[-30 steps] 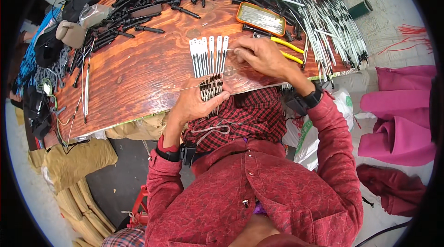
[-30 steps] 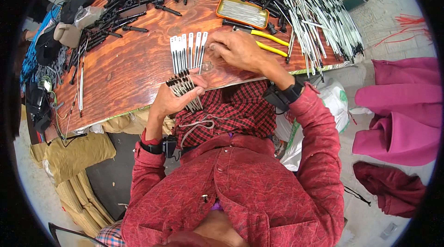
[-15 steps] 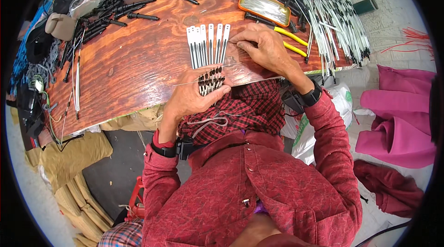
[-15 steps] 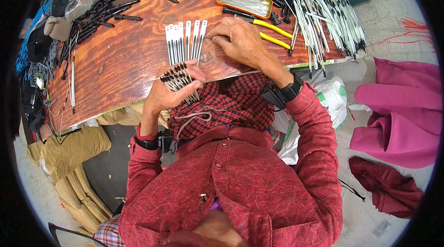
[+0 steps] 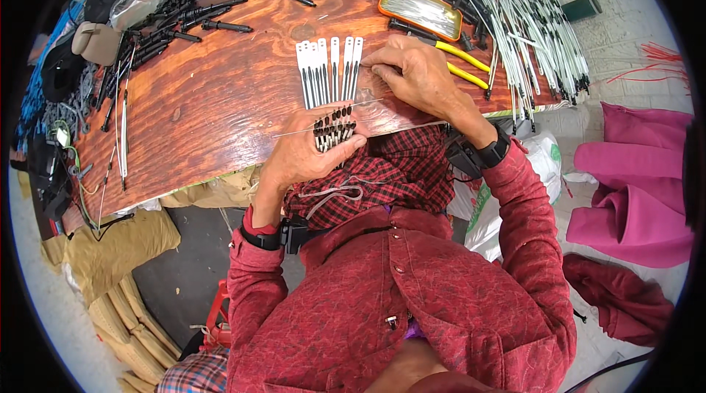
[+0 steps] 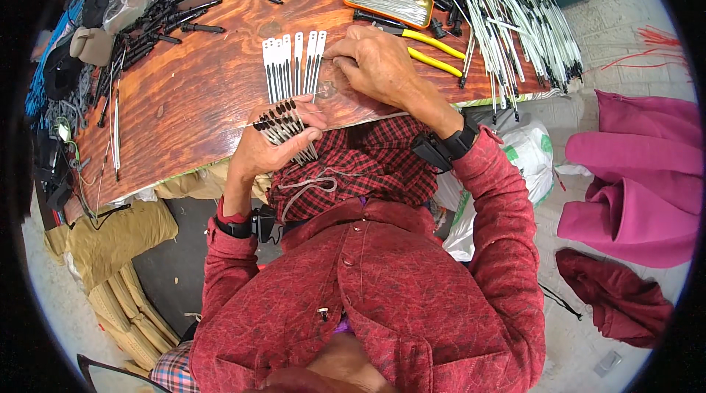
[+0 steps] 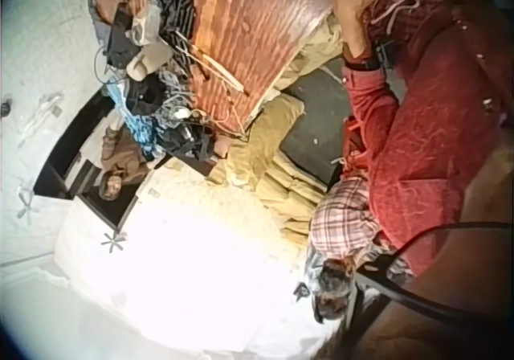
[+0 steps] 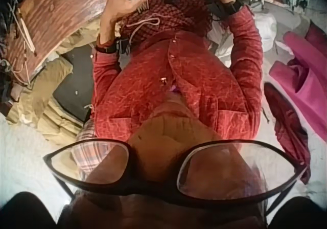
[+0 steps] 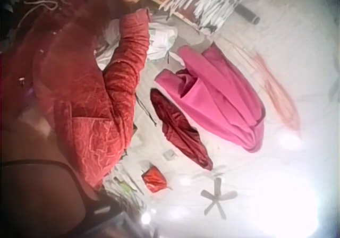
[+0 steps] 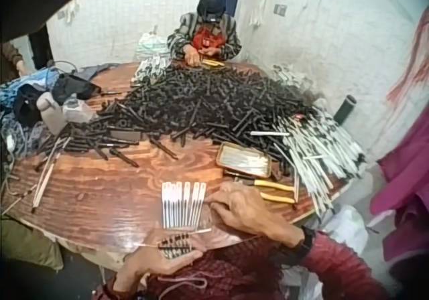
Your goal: Manually attaching small black plastic clips onto white plastic strips at a production workbench.
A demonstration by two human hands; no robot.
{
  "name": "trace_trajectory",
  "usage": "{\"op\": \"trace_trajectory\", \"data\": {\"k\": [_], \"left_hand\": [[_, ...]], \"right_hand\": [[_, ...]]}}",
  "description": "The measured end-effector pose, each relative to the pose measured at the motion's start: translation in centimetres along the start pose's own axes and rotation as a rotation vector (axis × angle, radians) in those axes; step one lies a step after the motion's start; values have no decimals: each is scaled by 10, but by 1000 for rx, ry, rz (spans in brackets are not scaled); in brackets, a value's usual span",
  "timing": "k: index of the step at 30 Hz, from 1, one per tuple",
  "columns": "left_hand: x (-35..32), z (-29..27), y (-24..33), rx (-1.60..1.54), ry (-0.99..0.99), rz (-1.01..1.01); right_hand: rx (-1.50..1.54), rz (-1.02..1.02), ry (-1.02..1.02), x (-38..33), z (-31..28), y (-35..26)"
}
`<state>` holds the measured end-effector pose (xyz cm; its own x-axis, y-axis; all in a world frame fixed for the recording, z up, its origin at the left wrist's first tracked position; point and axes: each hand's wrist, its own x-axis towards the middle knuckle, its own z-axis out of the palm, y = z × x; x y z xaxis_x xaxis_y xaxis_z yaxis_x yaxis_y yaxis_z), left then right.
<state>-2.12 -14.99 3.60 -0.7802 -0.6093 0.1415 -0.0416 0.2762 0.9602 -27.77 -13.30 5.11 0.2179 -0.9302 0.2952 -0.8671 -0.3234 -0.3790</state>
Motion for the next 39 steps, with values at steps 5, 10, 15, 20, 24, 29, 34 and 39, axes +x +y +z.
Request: {"op": "trace_trajectory", "data": {"k": [5, 10, 15, 20, 24, 29, 34, 39], "left_hand": [[0, 0, -1, -20, -5, 10], [2, 0, -8, 45, 21, 116], [-2, 1, -17, 76, 26, 83], [0, 0, -14, 68, 22, 103], [-1, 1, -13, 73, 18, 73], [-2, 1, -18, 71, 19, 75], [-2, 1, -19, 69, 23, 81], [0, 1, -15, 49, 33, 110]], "right_hand": [[-13, -33, 47, 4, 1, -4], [-49, -78, 61, 8, 5, -2], [-58, -116, 88, 13, 5, -5], [-91, -138, 99, 16, 6, -6], [-163, -136, 76, 17, 4, -7], [-167, -166, 101, 17, 6, -8], [-149, -183, 121, 19, 11, -9], [-166, -207, 119, 21, 8, -10]]}}
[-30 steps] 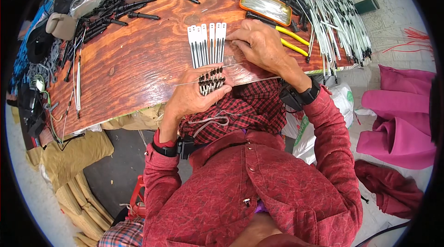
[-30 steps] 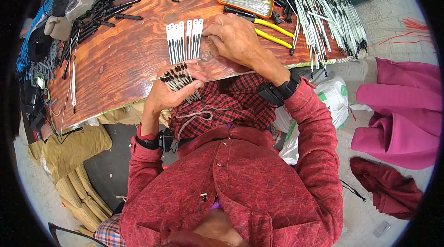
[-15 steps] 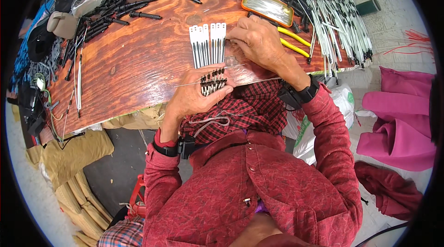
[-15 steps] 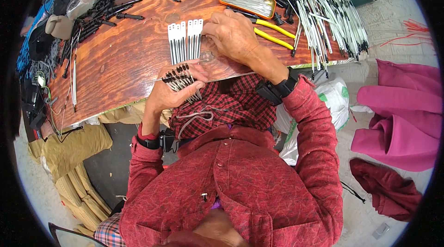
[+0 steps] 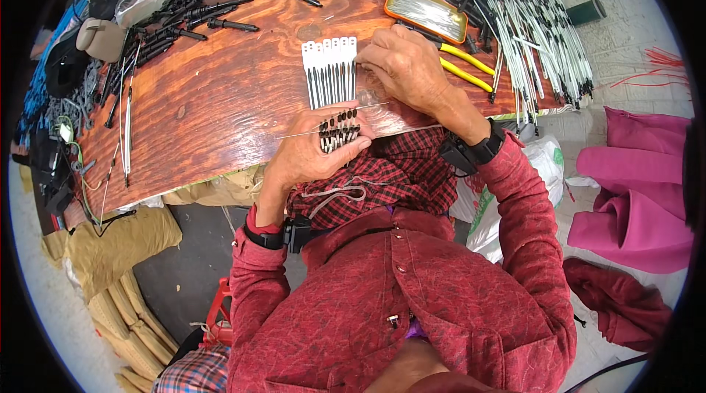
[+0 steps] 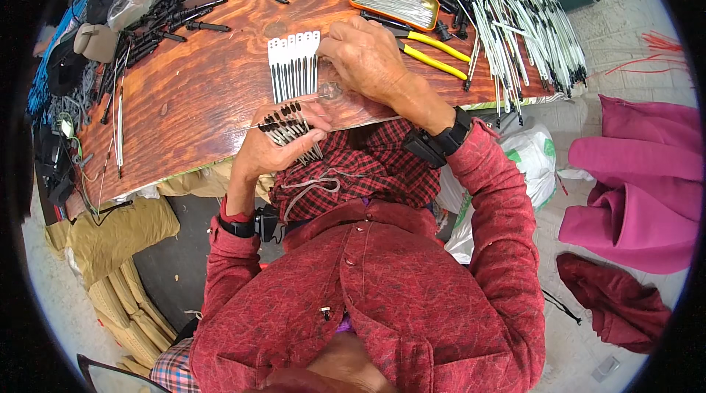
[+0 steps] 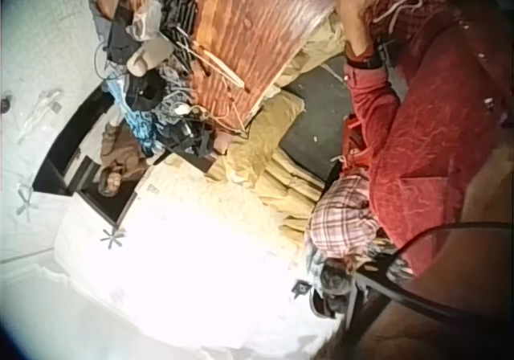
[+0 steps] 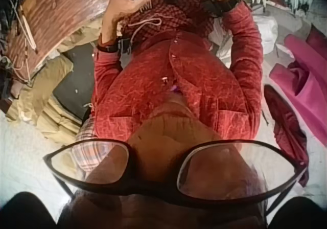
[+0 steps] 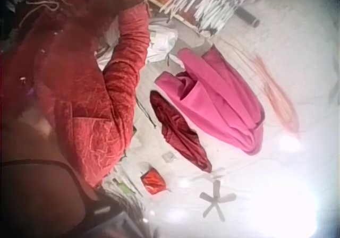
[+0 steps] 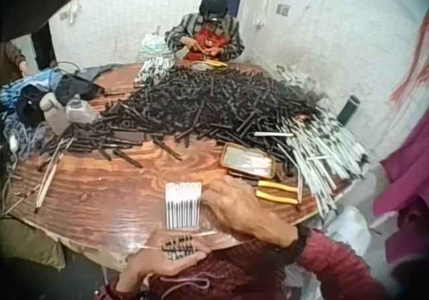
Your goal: Manually attaching small black plastic clips onto white plastic strips at a production workbench.
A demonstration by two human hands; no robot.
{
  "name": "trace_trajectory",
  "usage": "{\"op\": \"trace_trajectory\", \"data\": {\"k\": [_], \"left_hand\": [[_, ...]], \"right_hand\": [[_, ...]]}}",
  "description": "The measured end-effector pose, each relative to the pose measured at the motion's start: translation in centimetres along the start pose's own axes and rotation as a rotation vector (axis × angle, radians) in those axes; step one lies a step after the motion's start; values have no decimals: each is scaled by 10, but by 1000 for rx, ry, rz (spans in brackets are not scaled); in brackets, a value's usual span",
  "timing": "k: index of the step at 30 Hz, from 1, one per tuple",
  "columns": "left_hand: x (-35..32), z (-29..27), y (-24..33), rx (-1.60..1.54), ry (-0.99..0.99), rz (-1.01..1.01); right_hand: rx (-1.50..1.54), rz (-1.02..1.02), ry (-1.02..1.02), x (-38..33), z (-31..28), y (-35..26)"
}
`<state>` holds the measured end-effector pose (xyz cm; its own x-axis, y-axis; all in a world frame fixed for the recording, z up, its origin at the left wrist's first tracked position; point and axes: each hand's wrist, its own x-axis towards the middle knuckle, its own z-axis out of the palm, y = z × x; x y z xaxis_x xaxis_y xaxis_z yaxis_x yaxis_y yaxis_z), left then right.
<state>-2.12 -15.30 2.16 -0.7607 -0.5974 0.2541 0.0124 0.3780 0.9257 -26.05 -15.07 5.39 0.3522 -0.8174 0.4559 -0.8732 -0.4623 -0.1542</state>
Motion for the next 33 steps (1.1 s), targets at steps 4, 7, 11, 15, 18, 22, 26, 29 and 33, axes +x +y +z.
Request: {"op": "trace_trajectory", "data": {"k": [4, 7, 11, 15, 18, 22, 26, 29, 33], "left_hand": [[0, -1, -2, 0, -9, -4], [-3, 1, -9, 25, 2, -15], [-5, 1, -12, 55, 10, -15], [-4, 0, -8, 28, 7, -33], [-4, 1, -12, 60, 11, 3], [-4, 0, -8, 25, 9, -31], [-1, 0, -3, 14, 10, 38], [2, -2, 8, 0, 3, 26], [0, 1, 13, -13, 42, -33]], "right_hand": [[-20, 0, 5, 2, 0, -1], [-3, -13, 14, 3, 2, -1], [82, 7, 23, 4, 4, -3], [181, 48, 5, 5, 7, 0], [279, 59, 5, 5, 13, 0], [345, 110, 15, 2, 22, -2], [372, 123, 18, 0, 22, -7], [377, 128, 19, -1, 22, -6], [358, 165, -26, -3, 18, -5]]}}
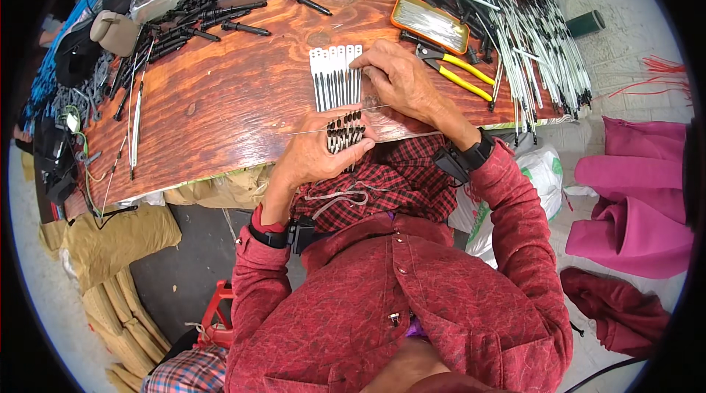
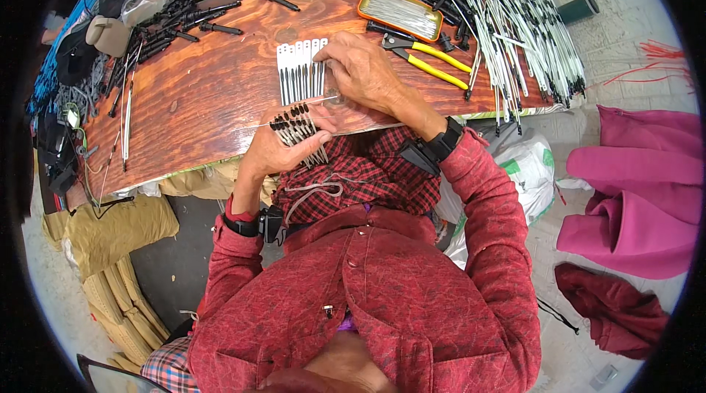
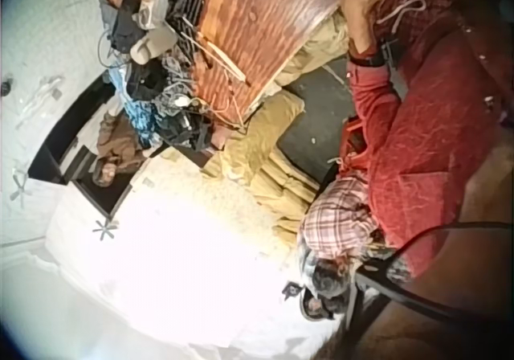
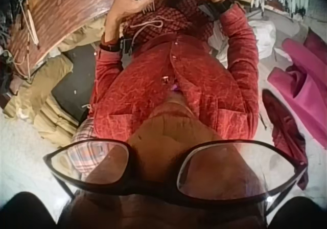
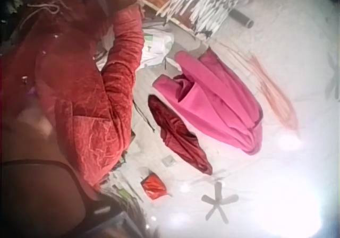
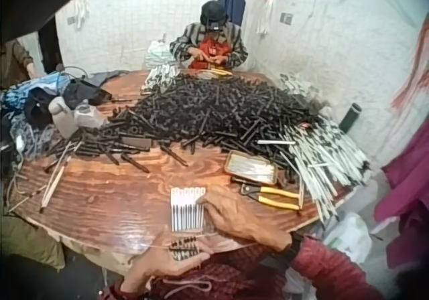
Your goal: Manually attaching small black plastic clips onto white plastic strips at a production workbench.
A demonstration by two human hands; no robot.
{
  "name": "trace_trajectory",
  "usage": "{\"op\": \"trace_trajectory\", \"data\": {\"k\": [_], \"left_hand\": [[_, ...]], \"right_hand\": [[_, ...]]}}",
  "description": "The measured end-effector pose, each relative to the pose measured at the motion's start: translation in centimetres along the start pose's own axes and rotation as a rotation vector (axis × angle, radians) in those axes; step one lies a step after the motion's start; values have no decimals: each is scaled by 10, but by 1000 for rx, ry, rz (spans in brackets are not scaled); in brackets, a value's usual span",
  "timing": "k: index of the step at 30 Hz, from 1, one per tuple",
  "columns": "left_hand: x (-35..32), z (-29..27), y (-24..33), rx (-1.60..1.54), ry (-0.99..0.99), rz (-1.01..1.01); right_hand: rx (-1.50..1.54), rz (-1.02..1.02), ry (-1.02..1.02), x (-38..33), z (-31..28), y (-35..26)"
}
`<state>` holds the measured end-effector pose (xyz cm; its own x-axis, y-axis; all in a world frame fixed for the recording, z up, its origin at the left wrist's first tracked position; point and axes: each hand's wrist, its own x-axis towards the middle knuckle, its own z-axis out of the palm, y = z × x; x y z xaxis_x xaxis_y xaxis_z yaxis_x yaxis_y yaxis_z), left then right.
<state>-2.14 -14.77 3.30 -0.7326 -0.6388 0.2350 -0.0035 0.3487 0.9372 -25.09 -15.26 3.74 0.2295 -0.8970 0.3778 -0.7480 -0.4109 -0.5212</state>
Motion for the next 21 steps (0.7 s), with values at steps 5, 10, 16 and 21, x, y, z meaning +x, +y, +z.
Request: {"op": "trace_trajectory", "data": {"k": [5, 10, 16, 21], "left_hand": [[0, -1, -2, 1, -25, -24], [2, 0, -1, 21, -12, 26], [1, -2, 2, -26, -56, -30], [2, 1, -4, 42, 24, 101]], "right_hand": [[-1, -15, -12, 1, -3, 2], [-26, -80, 22, 1, -3, 2], [-84, -120, 44, 1, -1, -2], [-59, -81, 34, 1, 1, -3]]}}
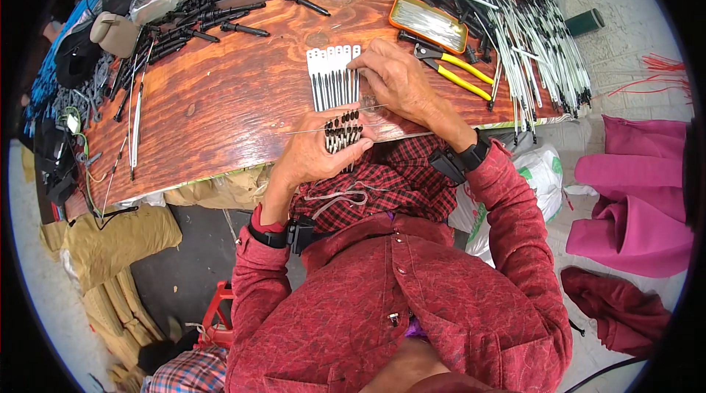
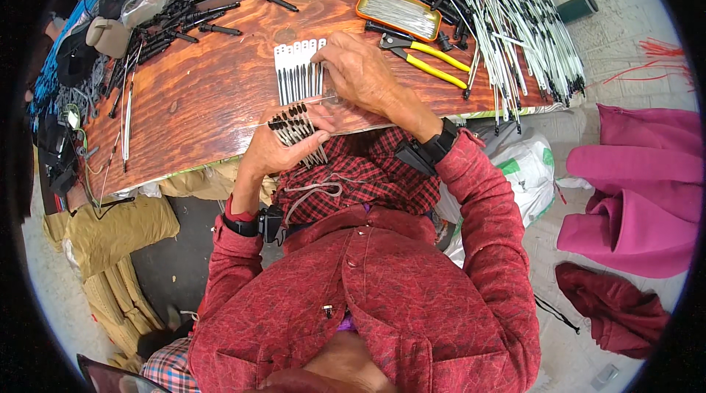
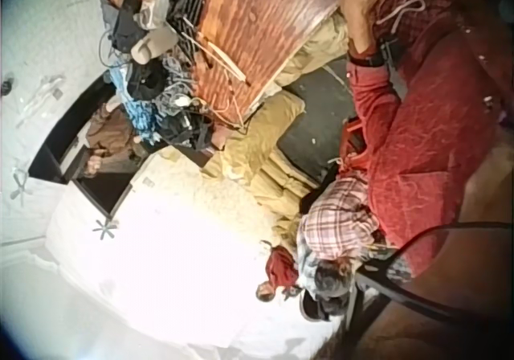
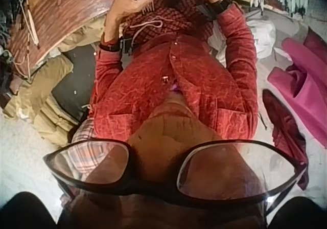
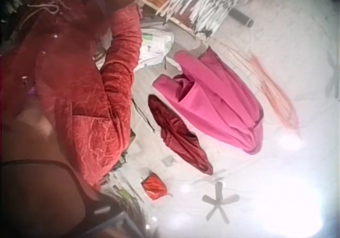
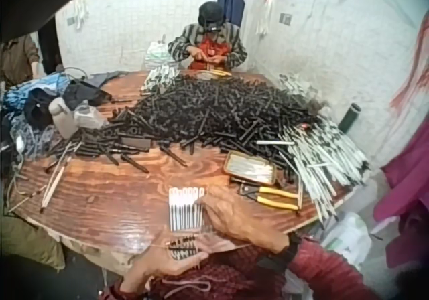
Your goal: Manually attaching small black plastic clips onto white plastic strips at a production workbench.
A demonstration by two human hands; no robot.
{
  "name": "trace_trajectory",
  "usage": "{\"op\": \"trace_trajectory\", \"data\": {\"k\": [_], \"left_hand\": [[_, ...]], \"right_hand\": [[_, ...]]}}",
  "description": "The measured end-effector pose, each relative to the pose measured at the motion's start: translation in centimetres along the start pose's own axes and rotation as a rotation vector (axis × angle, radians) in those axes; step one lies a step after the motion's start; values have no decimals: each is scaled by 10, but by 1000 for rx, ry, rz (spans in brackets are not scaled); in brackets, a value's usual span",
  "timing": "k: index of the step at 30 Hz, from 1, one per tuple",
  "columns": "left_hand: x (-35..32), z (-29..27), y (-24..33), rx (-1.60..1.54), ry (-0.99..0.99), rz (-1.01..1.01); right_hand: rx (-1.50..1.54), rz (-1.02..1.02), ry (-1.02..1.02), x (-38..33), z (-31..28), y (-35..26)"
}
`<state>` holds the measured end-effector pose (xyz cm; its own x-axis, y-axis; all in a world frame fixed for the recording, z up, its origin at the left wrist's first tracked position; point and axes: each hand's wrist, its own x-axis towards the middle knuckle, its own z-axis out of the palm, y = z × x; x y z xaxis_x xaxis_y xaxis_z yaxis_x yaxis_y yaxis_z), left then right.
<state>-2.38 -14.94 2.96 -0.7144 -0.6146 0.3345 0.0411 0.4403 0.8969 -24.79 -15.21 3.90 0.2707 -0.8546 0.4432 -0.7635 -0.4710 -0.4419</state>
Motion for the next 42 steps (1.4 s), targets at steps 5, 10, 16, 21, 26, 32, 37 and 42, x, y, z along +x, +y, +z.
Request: {"op": "trace_trajectory", "data": {"k": [5, 10, 16, 21, 26, 32, 37, 42], "left_hand": [[-2, -2, -6, -49, -51, -57], [-1, -3, -6, -27, -56, -40], [-2, -3, -8, -20, -72, -43], [-2, -3, -7, -35, -55, -31], [-2, -3, -4, -71, -61, -39], [-1, -3, 3, -181, -79, -136], [-1, -4, 1, -123, -63, -64], [-1, -6, 6, -115, -89, -199]], "right_hand": [[60, 7, 28, 0, 5, 5], [17, -7, -9, 5, 3, 7], [103, 69, -2, 6, 5, 4], [147, 116, -34, 6, 6, 6], [213, 161, -45, 7, 8, 6], [195, 159, -43, 10, 7, 1], [168, 107, -25, 10, 10, 0], [98, 59, -29, 9, 14, 4]]}}
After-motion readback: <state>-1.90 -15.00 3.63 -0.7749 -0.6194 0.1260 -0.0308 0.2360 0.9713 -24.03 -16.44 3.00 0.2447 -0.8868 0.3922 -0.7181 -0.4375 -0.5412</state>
